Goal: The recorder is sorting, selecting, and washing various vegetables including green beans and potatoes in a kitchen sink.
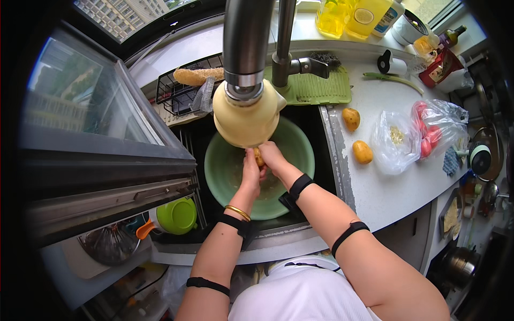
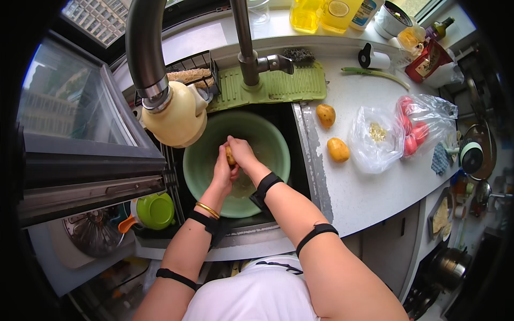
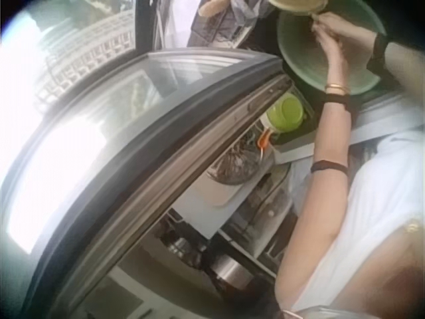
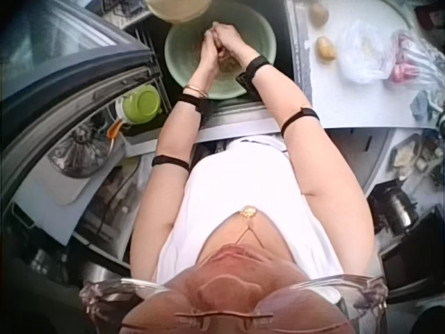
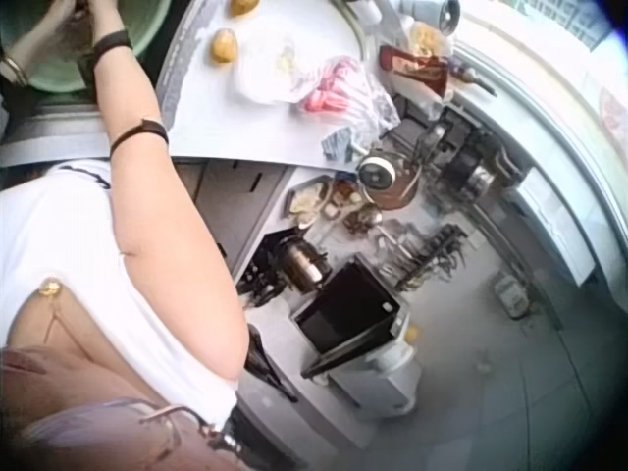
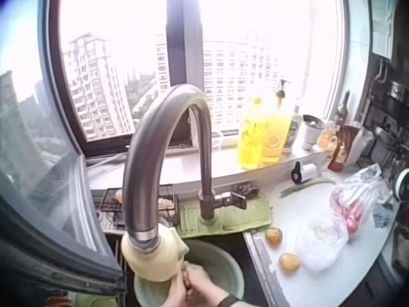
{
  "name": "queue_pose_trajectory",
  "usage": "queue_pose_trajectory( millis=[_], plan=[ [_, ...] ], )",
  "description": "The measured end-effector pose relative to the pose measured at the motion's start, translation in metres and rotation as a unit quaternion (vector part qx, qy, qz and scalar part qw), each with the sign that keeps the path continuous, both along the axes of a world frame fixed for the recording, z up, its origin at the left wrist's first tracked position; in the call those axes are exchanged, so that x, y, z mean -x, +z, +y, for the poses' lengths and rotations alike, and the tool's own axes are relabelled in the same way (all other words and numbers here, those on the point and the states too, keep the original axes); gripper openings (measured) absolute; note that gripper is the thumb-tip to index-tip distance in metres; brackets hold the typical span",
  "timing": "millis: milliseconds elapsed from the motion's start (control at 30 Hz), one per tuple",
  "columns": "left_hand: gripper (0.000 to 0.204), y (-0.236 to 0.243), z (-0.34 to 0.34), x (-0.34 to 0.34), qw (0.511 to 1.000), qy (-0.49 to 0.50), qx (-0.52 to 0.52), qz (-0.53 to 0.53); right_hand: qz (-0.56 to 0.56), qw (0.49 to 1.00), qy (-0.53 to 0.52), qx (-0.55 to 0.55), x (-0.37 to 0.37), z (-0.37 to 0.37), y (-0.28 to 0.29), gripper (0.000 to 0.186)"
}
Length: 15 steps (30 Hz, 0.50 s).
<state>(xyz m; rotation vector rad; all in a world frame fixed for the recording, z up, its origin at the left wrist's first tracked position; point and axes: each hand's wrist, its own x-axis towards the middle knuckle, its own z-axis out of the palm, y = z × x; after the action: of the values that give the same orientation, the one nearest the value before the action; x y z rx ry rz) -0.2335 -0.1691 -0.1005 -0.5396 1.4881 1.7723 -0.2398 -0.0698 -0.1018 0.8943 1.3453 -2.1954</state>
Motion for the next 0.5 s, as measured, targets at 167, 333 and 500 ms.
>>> queue_pose_trajectory(
  millis=[167,333,500],
  plan=[
    [0.039,-0.006,-0.04,0.021,0.993,-0.064,-0.084,-0.048,0.392,0.853,0.035,-0.343,-0.042,-0.026,0.005,0.032],
    [0.041,0.036,0.004,-0.016,0.977,-0.023,-0.211,0.006,0.18,0.978,-0.105,-0.017,-0.023,-0.002,-0.004,0.028],
    [0.037,0.036,-0.01,-0.013,0.982,-0.09,-0.016,0.168,0.232,0.971,-0.038,-0.038,-0.043,-0.008,0.036,0.027]
  ],
)
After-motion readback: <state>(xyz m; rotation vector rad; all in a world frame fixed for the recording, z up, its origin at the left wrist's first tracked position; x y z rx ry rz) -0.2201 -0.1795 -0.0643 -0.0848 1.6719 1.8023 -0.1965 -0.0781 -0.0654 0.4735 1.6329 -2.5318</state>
